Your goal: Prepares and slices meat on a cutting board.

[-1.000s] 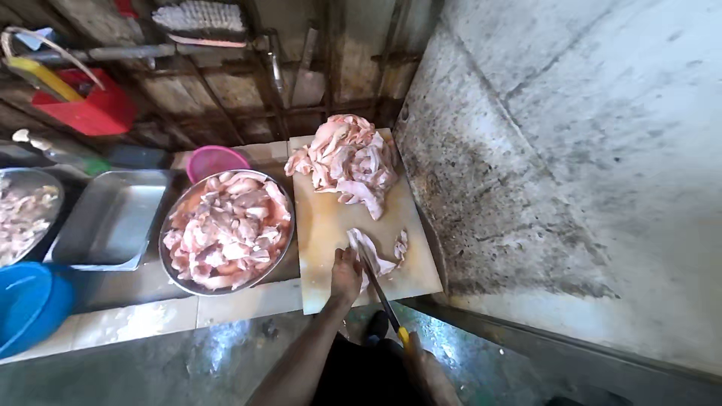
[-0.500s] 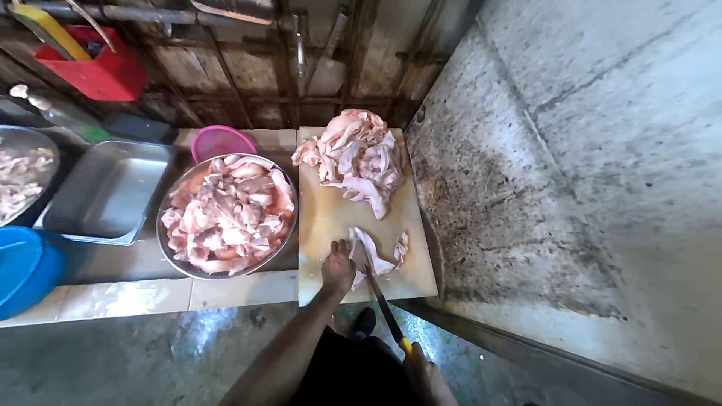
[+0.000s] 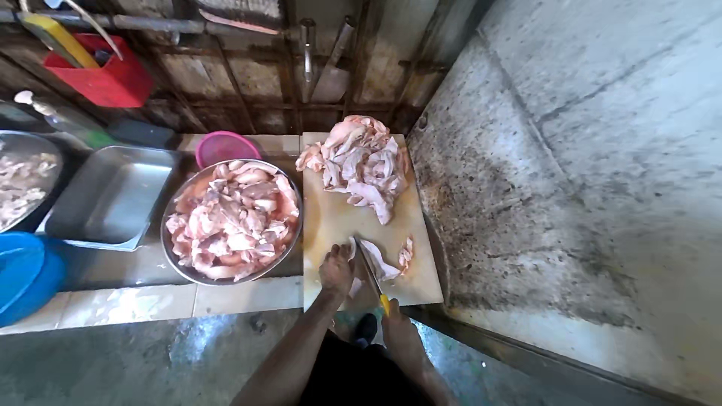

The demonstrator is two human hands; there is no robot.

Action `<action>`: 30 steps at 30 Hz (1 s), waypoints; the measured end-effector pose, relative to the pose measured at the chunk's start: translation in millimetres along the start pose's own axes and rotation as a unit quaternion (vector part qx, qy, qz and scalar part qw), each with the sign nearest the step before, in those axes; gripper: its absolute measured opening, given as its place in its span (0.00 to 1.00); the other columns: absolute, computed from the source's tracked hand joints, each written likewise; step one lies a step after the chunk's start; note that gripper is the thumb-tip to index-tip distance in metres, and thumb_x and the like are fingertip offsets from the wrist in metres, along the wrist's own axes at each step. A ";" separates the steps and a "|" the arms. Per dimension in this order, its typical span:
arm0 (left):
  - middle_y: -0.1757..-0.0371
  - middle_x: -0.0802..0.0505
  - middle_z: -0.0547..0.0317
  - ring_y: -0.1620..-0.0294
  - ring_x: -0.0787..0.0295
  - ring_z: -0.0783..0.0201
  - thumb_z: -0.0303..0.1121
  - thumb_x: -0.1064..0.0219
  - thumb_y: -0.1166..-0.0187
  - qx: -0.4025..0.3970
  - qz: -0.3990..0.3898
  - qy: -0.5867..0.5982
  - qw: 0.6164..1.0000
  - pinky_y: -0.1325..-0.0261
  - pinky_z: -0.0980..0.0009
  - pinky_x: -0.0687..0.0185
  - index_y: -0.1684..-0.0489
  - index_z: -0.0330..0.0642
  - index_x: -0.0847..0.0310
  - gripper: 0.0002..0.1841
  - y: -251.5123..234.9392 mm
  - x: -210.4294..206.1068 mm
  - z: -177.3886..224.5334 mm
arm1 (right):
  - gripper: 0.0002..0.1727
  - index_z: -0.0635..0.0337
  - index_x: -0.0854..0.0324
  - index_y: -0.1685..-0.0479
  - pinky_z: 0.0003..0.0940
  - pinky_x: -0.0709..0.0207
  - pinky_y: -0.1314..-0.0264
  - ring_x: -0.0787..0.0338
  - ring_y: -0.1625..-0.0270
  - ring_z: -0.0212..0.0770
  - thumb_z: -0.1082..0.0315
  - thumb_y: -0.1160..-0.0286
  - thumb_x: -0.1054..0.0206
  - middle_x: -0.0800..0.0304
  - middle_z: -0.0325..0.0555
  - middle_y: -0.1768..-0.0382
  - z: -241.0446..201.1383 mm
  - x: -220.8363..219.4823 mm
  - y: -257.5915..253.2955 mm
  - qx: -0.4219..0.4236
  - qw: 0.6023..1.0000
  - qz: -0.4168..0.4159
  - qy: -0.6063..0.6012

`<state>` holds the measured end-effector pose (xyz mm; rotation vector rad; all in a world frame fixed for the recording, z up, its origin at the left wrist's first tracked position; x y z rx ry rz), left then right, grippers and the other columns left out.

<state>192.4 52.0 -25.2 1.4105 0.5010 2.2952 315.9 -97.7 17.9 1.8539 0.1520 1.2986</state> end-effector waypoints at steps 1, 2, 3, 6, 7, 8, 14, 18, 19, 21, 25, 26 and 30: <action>0.27 0.15 0.52 0.31 0.13 0.47 0.43 0.37 0.16 -0.011 0.001 0.001 1.000 0.35 0.46 0.14 0.22 0.54 0.21 0.23 -0.5 -1.4 0.0 | 0.28 0.58 0.42 0.14 0.57 0.13 0.44 0.06 0.45 0.61 0.58 0.10 0.48 0.09 0.62 0.46 -9.4 4.6 -2.0 -0.005 1.000 -0.003 0.013; 0.26 0.14 0.52 0.31 0.13 0.48 0.40 0.39 0.14 -0.022 0.003 -0.002 1.000 0.34 0.47 0.14 0.21 0.55 0.21 0.22 -0.2 -3.0 0.0 | 0.30 0.59 0.45 0.12 0.57 0.13 0.44 0.06 0.45 0.62 0.60 0.10 0.48 0.10 0.62 0.45 -19.9 10.6 -6.7 0.002 1.000 -0.004 0.017; 0.27 0.14 0.53 0.31 0.13 0.48 0.37 0.41 0.12 -0.033 0.004 -0.006 0.999 0.34 0.48 0.14 0.22 0.55 0.20 0.20 2.0 -6.3 -0.6 | 0.32 0.60 0.48 0.10 0.57 0.13 0.42 0.06 0.44 0.61 0.62 0.11 0.47 0.10 0.62 0.44 -30.5 17.1 -13.7 0.014 1.000 -0.004 0.010; 0.31 0.12 0.54 0.35 0.11 0.50 0.33 0.42 0.14 -0.062 0.008 -0.024 0.998 0.37 0.49 0.12 0.27 0.56 0.16 0.20 5.0 -12.7 0.1 | 0.32 0.61 0.46 0.11 0.58 0.14 0.38 0.07 0.41 0.60 0.63 0.12 0.45 0.12 0.62 0.40 -62.0 41.5 -47.9 0.047 0.999 0.014 -0.018; 0.31 0.12 0.54 0.34 0.11 0.50 0.33 0.42 0.14 -0.056 0.003 -0.023 0.998 0.36 0.49 0.12 0.26 0.57 0.17 0.20 5.6 -9.3 -2.1 | 0.31 0.60 0.45 0.12 0.58 0.14 0.38 0.07 0.41 0.60 0.63 0.12 0.45 0.11 0.62 0.40 -68.5 46.8 -57.5 0.060 0.998 0.020 -0.027; 0.30 0.12 0.53 0.34 0.11 0.49 0.35 0.40 0.15 -0.042 -0.005 -0.010 0.999 0.35 0.48 0.13 0.26 0.58 0.17 0.20 7.5 -5.3 -9.1 | 0.31 0.60 0.45 0.12 0.58 0.15 0.38 0.07 0.41 0.60 0.62 0.12 0.45 0.11 0.62 0.40 -69.5 47.6 -61.8 0.071 0.997 0.018 -0.036; 0.55 0.05 0.52 0.56 0.06 0.59 0.31 0.27 0.23 -0.064 0.084 0.321 0.941 0.45 0.58 0.09 0.49 0.37 0.11 0.10 11.7 36.5 -70.6 | 0.31 0.58 0.40 0.13 0.63 0.16 0.38 0.08 0.43 0.63 0.55 0.12 0.45 0.10 0.64 0.45 37.5 0.4 -23.3 0.066 0.993 -0.037 -0.091; 0.57 0.05 0.52 0.55 0.06 0.60 0.20 0.29 0.26 -0.100 0.043 0.466 0.878 0.46 0.60 0.08 0.51 0.36 0.12 0.09 24.6 63.8 -73.0 | 0.25 0.56 0.26 0.26 0.68 0.16 0.50 0.06 0.52 0.66 0.51 0.15 0.42 0.07 0.62 0.54 117.1 -29.0 8.4 0.051 0.998 -0.006 -0.041; 0.56 0.05 0.52 0.54 0.06 0.59 0.19 0.29 0.26 -0.109 0.033 0.481 0.869 0.45 0.59 0.08 0.51 0.35 0.13 0.10 26.1 69.3 -68.1 | 0.25 0.55 0.25 0.27 0.68 0.16 0.52 0.06 0.52 0.67 0.51 0.15 0.43 0.07 0.62 0.54 123.2 -25.6 9.0 0.051 0.998 0.014 -0.015; 0.54 0.06 0.49 0.52 0.07 0.57 0.18 0.31 0.26 -0.129 0.008 0.524 0.842 0.44 0.58 0.09 0.48 0.35 0.14 0.11 25.2 78.0 -52.0 | 0.25 0.57 0.25 0.25 0.70 0.16 0.52 0.07 0.52 0.71 0.53 0.13 0.43 0.07 0.65 0.52 119.0 -2.3 2.5 0.052 0.995 0.079 0.023; 0.46 0.07 0.43 0.45 0.08 0.50 0.14 0.40 0.21 -0.158 -0.071 0.669 0.723 0.37 0.51 0.11 0.40 0.36 0.19 0.16 27.1 93.2 -8.2 | 0.20 0.62 0.20 0.33 0.68 0.15 0.54 0.06 0.57 0.70 0.57 0.13 0.40 0.08 0.66 0.60 94.5 55.4 -28.5 0.080 0.975 0.206 0.038; 0.45 0.08 0.43 0.43 0.08 0.50 0.15 0.43 0.20 -0.156 -0.087 0.697 0.695 0.35 0.51 0.13 0.38 0.38 0.20 0.16 27.9 93.2 0.7 | 0.21 0.62 0.22 0.31 0.66 0.15 0.54 0.06 0.57 0.68 0.56 0.12 0.41 0.08 0.65 0.59 88.8 66.5 -32.3 0.062 0.976 0.207 0.020; 0.40 0.09 0.42 0.43 0.08 0.50 0.15 0.38 0.19 -0.062 -0.057 0.597 0.798 0.38 0.53 0.09 0.34 0.33 0.20 0.16 22.9 53.9 -12.1 | 0.22 0.61 0.25 0.31 0.62 0.15 0.57 0.07 0.61 0.62 0.54 0.11 0.41 0.10 0.59 0.66 81.4 85.2 -29.9 0.034 0.964 0.239 -0.111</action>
Point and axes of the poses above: each hand's wrist, its own y-axis away from the middle knuckle, its own x-axis out of the back of the hand, z = x × y, the point moved 1 cm from there along -y, towards the middle knuckle
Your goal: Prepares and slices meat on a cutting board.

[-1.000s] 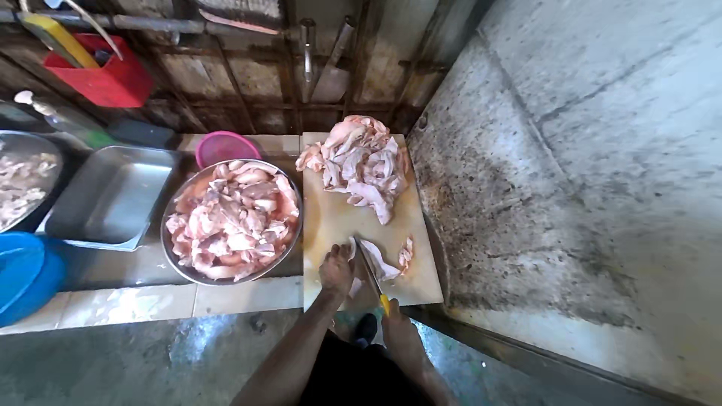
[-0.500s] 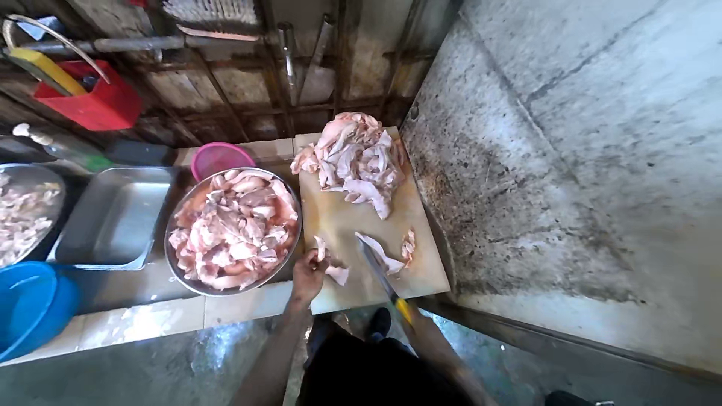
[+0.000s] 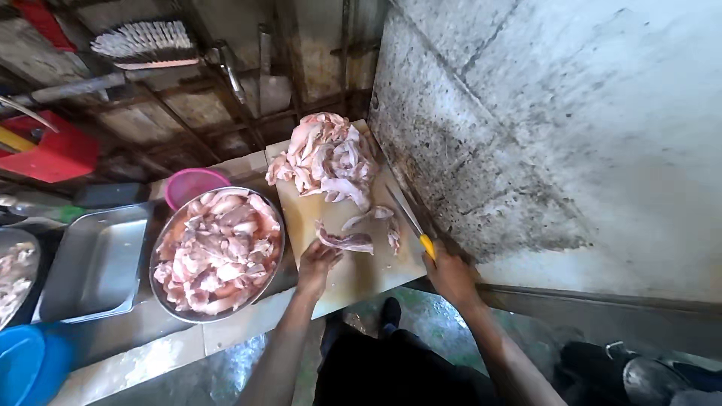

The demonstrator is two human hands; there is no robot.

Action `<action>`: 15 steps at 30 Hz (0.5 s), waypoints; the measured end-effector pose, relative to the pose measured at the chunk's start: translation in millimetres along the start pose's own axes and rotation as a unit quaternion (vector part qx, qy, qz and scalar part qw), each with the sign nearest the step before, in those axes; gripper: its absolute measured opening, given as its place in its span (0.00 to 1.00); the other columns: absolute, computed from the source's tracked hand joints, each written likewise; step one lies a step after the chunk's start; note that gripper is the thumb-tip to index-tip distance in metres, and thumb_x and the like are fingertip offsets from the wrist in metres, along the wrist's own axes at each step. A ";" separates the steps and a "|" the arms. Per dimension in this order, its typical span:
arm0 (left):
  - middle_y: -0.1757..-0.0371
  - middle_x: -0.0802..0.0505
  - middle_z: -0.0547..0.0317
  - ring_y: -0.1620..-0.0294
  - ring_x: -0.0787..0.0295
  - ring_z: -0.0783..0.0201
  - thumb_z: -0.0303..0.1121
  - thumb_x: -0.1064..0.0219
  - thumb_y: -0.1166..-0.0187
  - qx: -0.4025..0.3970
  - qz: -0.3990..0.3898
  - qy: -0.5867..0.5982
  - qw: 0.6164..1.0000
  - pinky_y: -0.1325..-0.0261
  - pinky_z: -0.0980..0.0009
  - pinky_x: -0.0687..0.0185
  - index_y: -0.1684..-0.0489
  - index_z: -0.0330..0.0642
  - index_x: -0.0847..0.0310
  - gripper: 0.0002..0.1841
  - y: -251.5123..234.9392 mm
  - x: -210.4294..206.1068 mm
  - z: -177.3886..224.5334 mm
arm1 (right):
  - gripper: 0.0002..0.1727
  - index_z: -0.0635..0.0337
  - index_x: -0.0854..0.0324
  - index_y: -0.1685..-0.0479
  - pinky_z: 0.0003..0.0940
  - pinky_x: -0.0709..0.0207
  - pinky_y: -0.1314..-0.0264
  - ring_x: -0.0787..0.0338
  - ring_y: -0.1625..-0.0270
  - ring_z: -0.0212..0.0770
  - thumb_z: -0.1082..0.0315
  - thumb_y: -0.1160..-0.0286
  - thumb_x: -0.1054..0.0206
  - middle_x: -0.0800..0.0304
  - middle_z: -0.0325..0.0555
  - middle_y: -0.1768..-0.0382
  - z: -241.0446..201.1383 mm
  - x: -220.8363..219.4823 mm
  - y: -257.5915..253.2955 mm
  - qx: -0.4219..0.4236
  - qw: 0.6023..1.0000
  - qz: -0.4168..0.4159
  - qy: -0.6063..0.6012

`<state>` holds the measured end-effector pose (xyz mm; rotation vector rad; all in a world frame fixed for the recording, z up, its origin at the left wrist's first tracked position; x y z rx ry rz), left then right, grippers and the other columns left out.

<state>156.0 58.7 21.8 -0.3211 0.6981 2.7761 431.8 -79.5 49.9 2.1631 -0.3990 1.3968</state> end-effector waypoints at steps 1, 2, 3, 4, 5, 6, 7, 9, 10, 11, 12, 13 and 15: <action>0.41 0.09 0.42 0.45 0.06 0.52 0.18 0.33 0.21 0.026 0.028 -0.112 0.993 0.40 0.55 0.07 0.36 0.31 0.19 0.16 1.5 10.1 -20.6 | 0.23 0.61 0.25 0.29 0.61 0.15 0.56 0.07 0.62 0.60 0.54 0.11 0.41 0.10 0.58 0.66 1.4 -0.4 5.6 -0.001 1.000 -0.002 -0.025; 0.40 0.09 0.43 0.45 0.06 0.54 0.21 0.31 0.22 0.042 0.042 -0.203 0.977 0.40 0.56 0.08 0.35 0.31 0.19 0.17 5.0 22.0 -40.5 | 0.22 0.61 0.25 0.31 0.60 0.15 0.57 0.08 0.64 0.58 0.54 0.12 0.41 0.11 0.56 0.67 5.0 -3.4 12.9 0.006 0.999 -0.005 -0.043; 0.41 0.08 0.42 0.47 0.06 0.55 0.24 0.31 0.22 0.042 0.057 -0.257 0.964 0.41 0.57 0.07 0.35 0.30 0.19 0.17 9.8 32.5 -56.3 | 0.21 0.60 0.24 0.33 0.59 0.15 0.58 0.09 0.65 0.56 0.53 0.12 0.41 0.12 0.54 0.67 9.7 -8.1 21.0 0.014 0.998 -0.013 -0.053; 0.42 0.08 0.42 0.49 0.05 0.56 0.25 0.32 0.22 0.029 0.072 -0.290 0.954 0.44 0.58 0.06 0.36 0.30 0.19 0.17 14.7 39.8 -65.6 | 0.21 0.59 0.23 0.35 0.58 0.15 0.59 0.09 0.65 0.55 0.53 0.12 0.41 0.12 0.53 0.67 15.2 -13.8 30.3 0.023 0.998 -0.018 -0.059; 0.43 0.08 0.42 0.51 0.04 0.56 0.25 0.32 0.22 0.008 0.087 -0.318 0.944 0.45 0.59 0.06 0.37 0.30 0.19 0.16 20.1 43.1 -68.1 | 0.21 0.58 0.21 0.35 0.58 0.15 0.59 0.08 0.64 0.55 0.52 0.13 0.42 0.11 0.53 0.66 21.1 -20.2 41.5 0.022 0.998 -0.029 -0.058; 0.43 0.08 0.43 0.50 0.05 0.57 0.26 0.32 0.22 -0.017 0.099 -0.349 0.932 0.43 0.60 0.07 0.38 0.30 0.18 0.16 24.3 43.4 -65.9 | 0.22 0.57 0.21 0.33 0.59 0.14 0.58 0.08 0.63 0.55 0.51 0.13 0.42 0.10 0.54 0.65 25.9 -26.8 53.9 0.013 0.997 -0.046 -0.056; 0.42 0.08 0.44 0.48 0.05 0.57 0.26 0.31 0.22 -0.037 0.108 -0.383 0.916 0.42 0.59 0.08 0.38 0.32 0.18 0.16 24.8 42.1 -60.7 | 0.24 0.57 0.22 0.31 0.60 0.14 0.56 0.07 0.61 0.56 0.51 0.13 0.42 0.09 0.54 0.63 29.3 -33.6 65.4 0.000 0.996 -0.062 -0.058; 0.34 0.12 0.45 0.42 0.08 0.55 0.27 0.31 0.23 -0.058 0.103 -0.451 0.885 0.38 0.56 0.09 0.32 0.38 0.19 0.20 14.9 36.0 -44.9 | 0.23 0.59 0.20 0.34 0.59 0.14 0.61 0.07 0.65 0.55 0.52 0.15 0.39 0.09 0.53 0.67 36.7 -51.8 83.5 0.006 0.996 -0.054 -0.077; 0.30 0.15 0.46 0.36 0.11 0.52 0.27 0.31 0.23 -0.072 0.086 -0.482 0.869 0.34 0.54 0.11 0.28 0.41 0.20 0.22 5.7 32.2 -38.7 | 0.22 0.59 0.19 0.36 0.58 0.14 0.63 0.08 0.67 0.54 0.52 0.17 0.38 0.09 0.52 0.68 38.8 -59.0 89.9 0.011 0.995 -0.052 -0.087; 0.24 0.18 0.48 0.27 0.17 0.50 0.27 0.31 0.23 -0.088 0.060 -0.515 0.850 0.28 0.51 0.16 0.24 0.43 0.22 0.25 -4.4 27.1 -33.7 | 0.22 0.59 0.18 0.37 0.57 0.14 0.63 0.08 0.68 0.53 0.53 0.18 0.37 0.09 0.52 0.69 39.0 -64.0 94.4 0.015 0.994 -0.054 -0.092; 0.20 0.19 0.51 0.21 0.23 0.49 0.27 0.30 0.24 -0.115 0.031 -0.551 0.826 0.22 0.50 0.22 0.22 0.45 0.22 0.27 -15.0 21.0 -31.1 | 0.21 0.59 0.18 0.38 0.56 0.14 0.64 0.08 0.68 0.52 0.53 0.18 0.37 0.09 0.51 0.69 37.0 -66.9 97.2 0.015 0.994 -0.059 -0.095; 0.19 0.20 0.52 0.17 0.27 0.47 0.28 0.28 0.25 -0.142 -0.004 -0.591 0.794 0.19 0.49 0.26 0.23 0.46 0.22 0.27 -25.1 14.6 -30.2 | 0.21 0.59 0.18 0.38 0.55 0.14 0.64 0.08 0.68 0.52 0.53 0.18 0.37 0.09 0.51 0.69 34.1 -68.7 98.4 0.015 0.993 -0.065 -0.096; 0.27 0.13 0.50 0.20 0.24 0.45 0.34 0.26 0.25 -0.188 -0.067 -0.666 0.719 0.20 0.48 0.26 0.29 0.46 0.15 0.23 -41.2 2.6 -32.1 | 0.22 0.58 0.20 0.36 0.55 0.14 0.61 0.07 0.66 0.51 0.52 0.16 0.39 0.09 0.51 0.68 25.4 -68.3 96.9 0.009 0.992 -0.084 -0.098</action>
Point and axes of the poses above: each hand's wrist, its own y-axis away from the middle knuckle, its own x-axis out of the back of the hand, z = x × y, the point moved 1 cm from there along -y, towards the middle knuckle
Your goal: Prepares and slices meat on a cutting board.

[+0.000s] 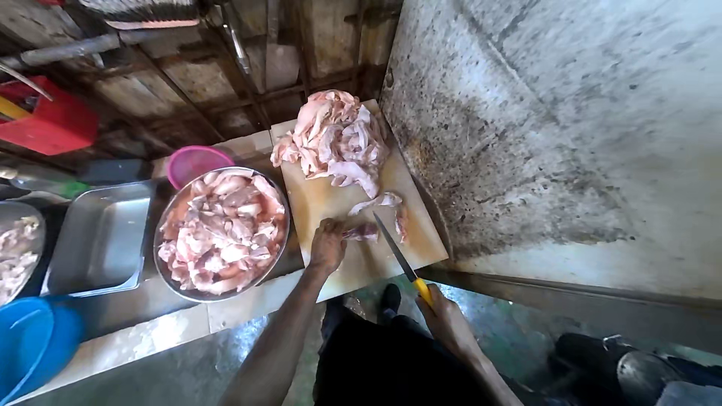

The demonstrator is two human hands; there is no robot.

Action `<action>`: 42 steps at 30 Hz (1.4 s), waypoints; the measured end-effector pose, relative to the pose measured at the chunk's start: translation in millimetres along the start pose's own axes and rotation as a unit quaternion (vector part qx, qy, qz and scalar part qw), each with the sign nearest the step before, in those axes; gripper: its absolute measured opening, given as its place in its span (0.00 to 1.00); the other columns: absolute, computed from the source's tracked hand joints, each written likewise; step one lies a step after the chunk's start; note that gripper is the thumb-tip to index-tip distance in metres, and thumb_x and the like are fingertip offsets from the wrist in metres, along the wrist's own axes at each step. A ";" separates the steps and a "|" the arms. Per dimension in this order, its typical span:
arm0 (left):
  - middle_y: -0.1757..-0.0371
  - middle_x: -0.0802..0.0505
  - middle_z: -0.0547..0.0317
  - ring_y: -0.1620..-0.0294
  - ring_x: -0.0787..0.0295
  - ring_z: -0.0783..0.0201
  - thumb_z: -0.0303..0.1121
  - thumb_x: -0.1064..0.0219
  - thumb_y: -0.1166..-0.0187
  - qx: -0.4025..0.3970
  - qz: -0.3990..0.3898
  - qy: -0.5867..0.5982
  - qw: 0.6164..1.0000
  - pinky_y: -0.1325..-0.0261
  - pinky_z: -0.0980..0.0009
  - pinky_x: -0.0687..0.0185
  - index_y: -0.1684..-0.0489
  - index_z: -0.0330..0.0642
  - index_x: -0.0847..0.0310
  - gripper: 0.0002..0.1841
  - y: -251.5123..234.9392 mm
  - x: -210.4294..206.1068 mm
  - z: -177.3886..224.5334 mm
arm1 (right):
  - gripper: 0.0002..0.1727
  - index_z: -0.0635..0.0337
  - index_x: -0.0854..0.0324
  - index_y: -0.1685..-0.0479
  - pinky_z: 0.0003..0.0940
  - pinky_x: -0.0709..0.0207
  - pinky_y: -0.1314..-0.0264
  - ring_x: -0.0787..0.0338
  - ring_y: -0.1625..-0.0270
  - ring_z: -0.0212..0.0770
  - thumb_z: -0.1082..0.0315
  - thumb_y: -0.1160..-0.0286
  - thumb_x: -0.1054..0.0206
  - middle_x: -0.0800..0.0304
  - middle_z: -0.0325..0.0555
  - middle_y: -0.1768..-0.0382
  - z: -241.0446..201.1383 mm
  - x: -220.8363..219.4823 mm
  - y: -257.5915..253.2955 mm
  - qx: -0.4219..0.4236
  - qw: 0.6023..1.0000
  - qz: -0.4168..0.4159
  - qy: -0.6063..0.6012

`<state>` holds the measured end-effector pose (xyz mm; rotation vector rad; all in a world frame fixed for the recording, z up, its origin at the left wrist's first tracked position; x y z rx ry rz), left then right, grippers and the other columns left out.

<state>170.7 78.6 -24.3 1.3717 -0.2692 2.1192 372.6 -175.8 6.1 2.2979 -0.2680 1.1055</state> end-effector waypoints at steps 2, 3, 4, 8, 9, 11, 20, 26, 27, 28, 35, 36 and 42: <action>0.38 0.08 0.51 0.29 0.17 0.48 0.38 0.27 0.24 -0.053 -0.025 -0.062 0.996 0.20 0.48 0.28 0.38 0.47 0.11 0.17 -8.5 -5.8 5.6 | 0.24 0.57 0.21 0.32 0.56 0.14 0.57 0.07 0.63 0.52 0.50 0.14 0.42 0.09 0.51 0.65 -9.1 1.9 -2.8 -0.005 1.000 -0.016 0.002; 0.40 0.07 0.51 0.31 0.15 0.49 0.39 0.28 0.22 -0.058 -0.047 -0.078 0.994 0.18 0.50 0.30 0.39 0.47 0.11 0.16 -8.9 -6.6 8.2 | 0.24 0.57 0.22 0.31 0.56 0.13 0.56 0.06 0.62 0.53 0.49 0.13 0.43 0.08 0.51 0.65 -13.5 3.3 -4.3 -0.006 1.000 -0.022 0.007; 0.41 0.07 0.52 0.33 0.13 0.51 0.39 0.31 0.20 -0.049 -0.077 -0.080 0.993 0.18 0.51 0.29 0.37 0.46 0.12 0.16 -7.2 -5.5 10.7 | 0.25 0.56 0.23 0.29 0.56 0.13 0.55 0.06 0.60 0.54 0.49 0.12 0.44 0.08 0.52 0.64 -17.4 4.4 -5.8 -0.009 0.999 -0.032 0.011; 0.34 0.11 0.51 0.39 0.09 0.51 0.39 0.37 0.14 0.021 -0.174 0.003 0.985 0.35 0.49 0.13 0.29 0.47 0.20 0.18 9.7 -1.4 10.1 | 0.26 0.53 0.26 0.25 0.59 0.14 0.49 0.06 0.53 0.57 0.47 0.12 0.47 0.08 0.55 0.56 -23.0 -0.8 -11.0 -0.018 0.994 -0.105 0.031; 0.32 0.12 0.52 0.38 0.09 0.51 0.41 0.36 0.15 0.039 -0.172 0.022 0.984 0.35 0.48 0.13 0.28 0.48 0.20 0.19 15.7 -4.2 7.2 | 0.26 0.53 0.27 0.25 0.60 0.14 0.48 0.06 0.52 0.59 0.47 0.11 0.47 0.08 0.56 0.55 -22.3 -4.4 -10.7 -0.020 0.992 -0.120 0.043; 0.32 0.11 0.52 0.36 0.10 0.52 0.41 0.35 0.16 0.074 -0.152 0.045 0.985 0.33 0.48 0.14 0.28 0.47 0.19 0.20 26.5 -8.4 1.3 | 0.27 0.52 0.29 0.21 0.62 0.15 0.45 0.06 0.48 0.61 0.47 0.10 0.48 0.08 0.59 0.50 -21.0 -10.0 -9.2 -0.041 0.988 -0.135 0.060; 0.38 0.10 0.48 0.31 0.18 0.44 0.41 0.27 0.29 0.161 0.011 -0.064 0.985 0.28 0.48 0.23 0.41 0.48 0.09 0.18 61.7 -7.3 3.7 | 0.27 0.54 0.31 0.19 0.59 0.15 0.42 0.06 0.46 0.60 0.50 0.10 0.48 0.08 0.59 0.48 -49.7 -6.0 -3.1 -0.038 0.989 -0.132 0.058; 0.39 0.11 0.49 0.38 0.11 0.52 0.36 0.26 0.23 0.100 0.016 0.055 0.993 0.35 0.54 0.12 0.46 0.42 0.11 0.13 25.1 -22.1 29.0 | 0.29 0.57 0.37 0.16 0.63 0.15 0.42 0.08 0.43 0.66 0.51 0.08 0.51 0.11 0.63 0.42 -82.3 -9.8 -10.4 -0.046 0.974 -0.178 0.132; 0.41 0.11 0.47 0.40 0.10 0.51 0.34 0.27 0.23 0.105 0.017 0.062 0.992 0.36 0.53 0.12 0.46 0.40 0.11 0.12 20.7 -28.4 28.9 | 0.29 0.57 0.38 0.15 0.63 0.15 0.43 0.08 0.43 0.66 0.51 0.08 0.51 0.11 0.63 0.43 -82.5 -6.5 -5.1 -0.057 0.971 -0.189 0.137; 0.43 0.10 0.47 0.41 0.09 0.51 0.33 0.28 0.22 0.107 0.029 0.066 0.992 0.37 0.53 0.11 0.46 0.39 0.11 0.12 18.6 -34.6 27.5 | 0.29 0.57 0.39 0.15 0.63 0.15 0.43 0.07 0.44 0.67 0.52 0.08 0.51 0.10 0.64 0.44 -81.7 -1.9 1.2 -0.069 0.967 -0.200 0.142; 0.49 0.07 0.47 0.44 0.08 0.51 0.29 0.30 0.22 0.075 0.092 0.062 0.991 0.38 0.55 0.11 0.49 0.38 0.09 0.10 28.2 -49.0 19.2 | 0.30 0.62 0.46 0.11 0.64 0.15 0.42 0.09 0.41 0.68 0.62 0.09 0.50 0.14 0.68 0.40 -106.0 -20.0 -35.1 -0.048 0.964 -0.223 0.135; 0.48 0.07 0.46 0.44 0.08 0.51 0.29 0.30 0.21 0.071 0.082 0.061 0.992 0.37 0.55 0.12 0.48 0.37 0.09 0.10 24.6 -46.8 19.0 | 0.28 0.61 0.44 0.12 0.62 0.15 0.41 0.09 0.40 0.67 0.62 0.08 0.51 0.14 0.67 0.39 -115.8 -25.2 -54.9 -0.041 0.968 -0.214 0.126; 0.46 0.08 0.45 0.40 0.09 0.51 0.32 0.33 0.19 0.087 0.047 0.010 0.995 0.34 0.58 0.13 0.49 0.38 0.11 0.10 20.2 -38.1 9.6 | 0.30 0.56 0.45 0.10 0.65 0.16 0.39 0.10 0.39 0.68 0.58 0.08 0.50 0.13 0.66 0.38 -94.9 -40.2 -60.3 -0.026 0.973 -0.209 0.091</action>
Point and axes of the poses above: each hand's wrist, its own y-axis away from the middle knuckle, its own x-axis out of the back of the hand, z = x × y, the point moved 1 cm from there along -y, towards the middle knuckle
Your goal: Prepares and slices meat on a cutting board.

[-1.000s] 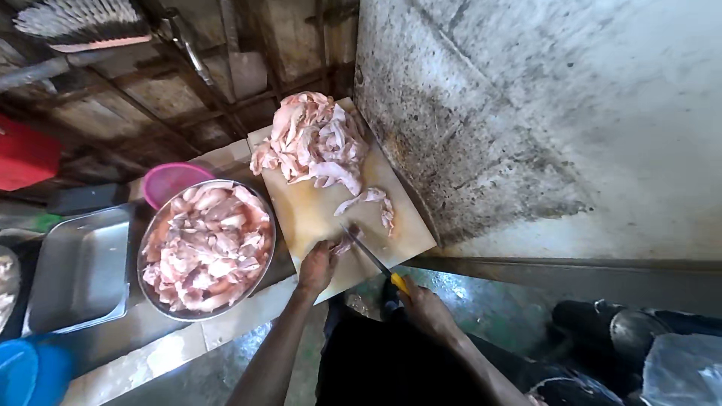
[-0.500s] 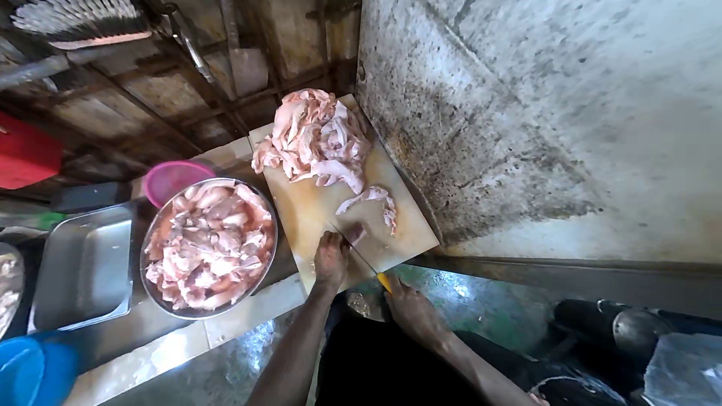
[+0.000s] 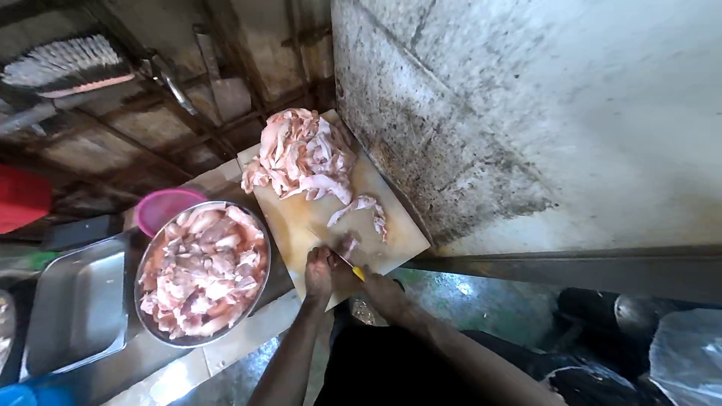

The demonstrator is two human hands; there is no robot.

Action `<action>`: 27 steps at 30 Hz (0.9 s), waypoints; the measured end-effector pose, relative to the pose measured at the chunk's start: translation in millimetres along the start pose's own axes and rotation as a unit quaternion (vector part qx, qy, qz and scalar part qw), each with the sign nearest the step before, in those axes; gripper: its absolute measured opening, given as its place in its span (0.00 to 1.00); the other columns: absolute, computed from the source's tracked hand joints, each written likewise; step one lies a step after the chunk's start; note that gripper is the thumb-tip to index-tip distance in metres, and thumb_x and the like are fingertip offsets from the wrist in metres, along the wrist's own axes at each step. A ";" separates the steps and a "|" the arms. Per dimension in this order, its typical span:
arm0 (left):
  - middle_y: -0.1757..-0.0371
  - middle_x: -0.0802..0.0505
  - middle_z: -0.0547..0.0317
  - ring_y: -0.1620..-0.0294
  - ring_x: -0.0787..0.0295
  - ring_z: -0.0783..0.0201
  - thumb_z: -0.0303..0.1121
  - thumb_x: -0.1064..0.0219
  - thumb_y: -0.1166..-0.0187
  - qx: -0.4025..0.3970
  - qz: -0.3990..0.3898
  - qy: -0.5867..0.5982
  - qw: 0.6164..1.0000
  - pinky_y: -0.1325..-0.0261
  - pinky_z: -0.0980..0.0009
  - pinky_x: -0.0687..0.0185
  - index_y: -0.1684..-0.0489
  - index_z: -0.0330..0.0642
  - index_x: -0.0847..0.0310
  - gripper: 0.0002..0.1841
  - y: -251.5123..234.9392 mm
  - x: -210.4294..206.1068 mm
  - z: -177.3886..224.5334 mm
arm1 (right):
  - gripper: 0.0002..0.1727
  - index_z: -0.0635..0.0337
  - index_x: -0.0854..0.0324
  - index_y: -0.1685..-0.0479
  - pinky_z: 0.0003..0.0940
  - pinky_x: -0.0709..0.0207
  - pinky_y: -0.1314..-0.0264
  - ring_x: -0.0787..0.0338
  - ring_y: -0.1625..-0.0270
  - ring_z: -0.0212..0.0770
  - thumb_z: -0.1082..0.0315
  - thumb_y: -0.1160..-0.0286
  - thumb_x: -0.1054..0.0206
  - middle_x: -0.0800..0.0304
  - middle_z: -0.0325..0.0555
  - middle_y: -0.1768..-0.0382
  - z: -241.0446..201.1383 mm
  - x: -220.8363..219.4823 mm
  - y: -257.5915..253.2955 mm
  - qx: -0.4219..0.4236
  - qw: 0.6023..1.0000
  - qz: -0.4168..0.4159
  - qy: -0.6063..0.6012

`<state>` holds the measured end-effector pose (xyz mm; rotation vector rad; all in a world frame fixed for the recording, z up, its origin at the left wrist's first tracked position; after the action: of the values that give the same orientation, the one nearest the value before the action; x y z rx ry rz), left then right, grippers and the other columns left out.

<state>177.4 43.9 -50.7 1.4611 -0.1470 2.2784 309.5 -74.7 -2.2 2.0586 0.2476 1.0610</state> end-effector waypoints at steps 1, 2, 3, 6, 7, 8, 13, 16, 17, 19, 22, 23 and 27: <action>0.45 0.09 0.45 0.38 0.10 0.50 0.32 0.33 0.18 0.009 -0.010 -0.002 1.000 0.33 0.57 0.14 0.47 0.37 0.12 0.11 0.1 1.1 2.0 | 0.30 0.56 0.44 0.11 0.66 0.16 0.40 0.09 0.40 0.68 0.56 0.08 0.49 0.13 0.67 0.40 19.8 -10.3 13.4 -0.012 1.000 -0.004 -0.006; 0.42 0.09 0.44 0.35 0.11 0.50 0.33 0.34 0.17 0.023 -0.024 -0.005 0.999 0.30 0.57 0.15 0.44 0.37 0.13 0.12 -1.5 2.1 4.2 | 0.29 0.54 0.41 0.13 0.67 0.16 0.43 0.08 0.43 0.69 0.53 0.09 0.49 0.11 0.66 0.43 41.6 -18.8 26.3 -0.028 1.000 -0.004 -0.008; 0.41 0.10 0.42 0.34 0.12 0.48 0.34 0.35 0.16 0.034 -0.034 -0.005 0.999 0.29 0.56 0.17 0.42 0.36 0.13 0.13 -3.3 2.3 5.3 | 0.28 0.52 0.39 0.15 0.68 0.16 0.45 0.08 0.45 0.69 0.51 0.09 0.49 0.10 0.65 0.46 62.3 -23.6 40.9 -0.038 0.999 -0.006 -0.009; 0.40 0.10 0.42 0.34 0.12 0.48 0.37 0.36 0.15 0.058 -0.073 -0.025 0.995 0.28 0.55 0.17 0.40 0.35 0.15 0.16 -11.0 11.1 4.9 | 0.25 0.52 0.33 0.21 0.68 0.16 0.48 0.07 0.49 0.70 0.49 0.09 0.50 0.09 0.65 0.51 94.6 -23.4 77.8 -0.061 0.998 -0.007 0.002; 0.41 0.09 0.43 0.36 0.11 0.49 0.39 0.36 0.15 0.062 -0.090 -0.034 0.993 0.29 0.55 0.17 0.40 0.35 0.15 0.17 -14.7 17.0 4.0 | 0.25 0.52 0.31 0.24 0.68 0.16 0.49 0.07 0.49 0.70 0.48 0.08 0.51 0.08 0.65 0.52 97.5 -21.1 85.1 -0.067 0.998 -0.010 0.006; 0.42 0.08 0.43 0.37 0.10 0.49 0.40 0.36 0.16 0.061 -0.103 -0.044 0.992 0.31 0.54 0.16 0.41 0.34 0.15 0.17 -19.0 23.8 2.7 | 0.24 0.52 0.30 0.25 0.68 0.16 0.50 0.07 0.49 0.70 0.48 0.09 0.51 0.08 0.65 0.52 98.4 -18.7 90.2 -0.074 0.997 -0.014 0.007; 0.52 0.06 0.44 0.48 0.06 0.46 0.37 0.33 0.17 0.054 -0.032 -0.052 0.997 0.39 0.46 0.13 0.47 0.36 0.14 0.13 -47.1 71.4 -5.8 | 0.24 0.51 0.27 0.27 0.70 0.17 0.48 0.07 0.47 0.70 0.48 0.11 0.49 0.08 0.64 0.52 110.5 -14.8 103.0 -0.069 0.997 -0.023 -0.020; 0.44 0.08 0.42 0.43 0.08 0.45 0.35 0.35 0.15 0.014 0.039 -0.046 0.998 0.35 0.46 0.14 0.42 0.38 0.12 0.13 -67.0 85.2 -6.7 | 0.23 0.51 0.23 0.33 0.69 0.17 0.49 0.07 0.49 0.67 0.46 0.14 0.45 0.08 0.62 0.54 136.7 -22.2 113.7 -0.042 0.998 0.007 -0.045; 0.35 0.11 0.39 0.36 0.11 0.43 0.35 0.35 0.15 0.008 0.029 -0.045 0.999 0.31 0.46 0.16 0.36 0.38 0.14 0.15 -69.9 83.8 -2.7 | 0.23 0.51 0.22 0.35 0.68 0.16 0.50 0.07 0.51 0.66 0.46 0.15 0.44 0.08 0.61 0.56 145.4 -25.6 117.6 -0.033 0.997 0.025 -0.059; 0.25 0.19 0.37 0.31 0.15 0.42 0.37 0.31 0.18 -0.001 -0.023 -0.044 0.999 0.29 0.46 0.16 0.27 0.40 0.20 0.22 -66.3 73.8 14.0 | 0.22 0.53 0.21 0.36 0.66 0.16 0.51 0.07 0.53 0.64 0.47 0.15 0.43 0.08 0.60 0.59 158.1 -31.8 123.0 -0.029 0.994 0.055 -0.095; 0.27 0.15 0.42 0.31 0.13 0.45 0.51 0.33 0.18 -0.038 -0.161 -0.072 0.984 0.30 0.44 0.16 0.21 0.49 0.22 0.29 -47.4 48.3 52.5 | 0.23 0.55 0.21 0.39 0.63 0.16 0.53 0.06 0.56 0.62 0.46 0.15 0.44 0.09 0.58 0.62 162.8 -35.6 126.5 -0.043 0.987 0.098 -0.118; 0.31 0.12 0.45 0.35 0.11 0.47 0.49 0.33 0.19 -0.043 -0.191 -0.093 0.976 0.33 0.45 0.14 0.23 0.51 0.21 0.27 -42.8 38.4 62.2 | 0.23 0.54 0.21 0.39 0.63 0.16 0.55 0.06 0.57 0.62 0.46 0.15 0.44 0.09 0.57 0.64 161.5 -35.6 126.9 -0.046 0.985 0.111 -0.120; 0.39 0.09 0.48 0.38 0.09 0.49 0.41 0.28 0.26 -0.025 -0.211 -0.115 0.970 0.34 0.49 0.14 0.30 0.49 0.16 0.23 -47.6 21.9 66.2 | 0.21 0.52 0.22 0.40 0.61 0.16 0.57 0.07 0.60 0.60 0.46 0.16 0.45 0.10 0.55 0.66 153.4 -36.4 125.9 -0.045 0.979 0.139 -0.141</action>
<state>244.8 72.6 -8.8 1.5550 0.0366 1.7538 381.0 -262.6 15.1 2.1713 -0.2352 0.9051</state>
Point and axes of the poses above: each hand's wrist, its own y-axis away from the middle knuckle, its own x-axis out of the back of the hand, z = x × y, the point moved 1 cm from there along -y, towards the middle knuckle
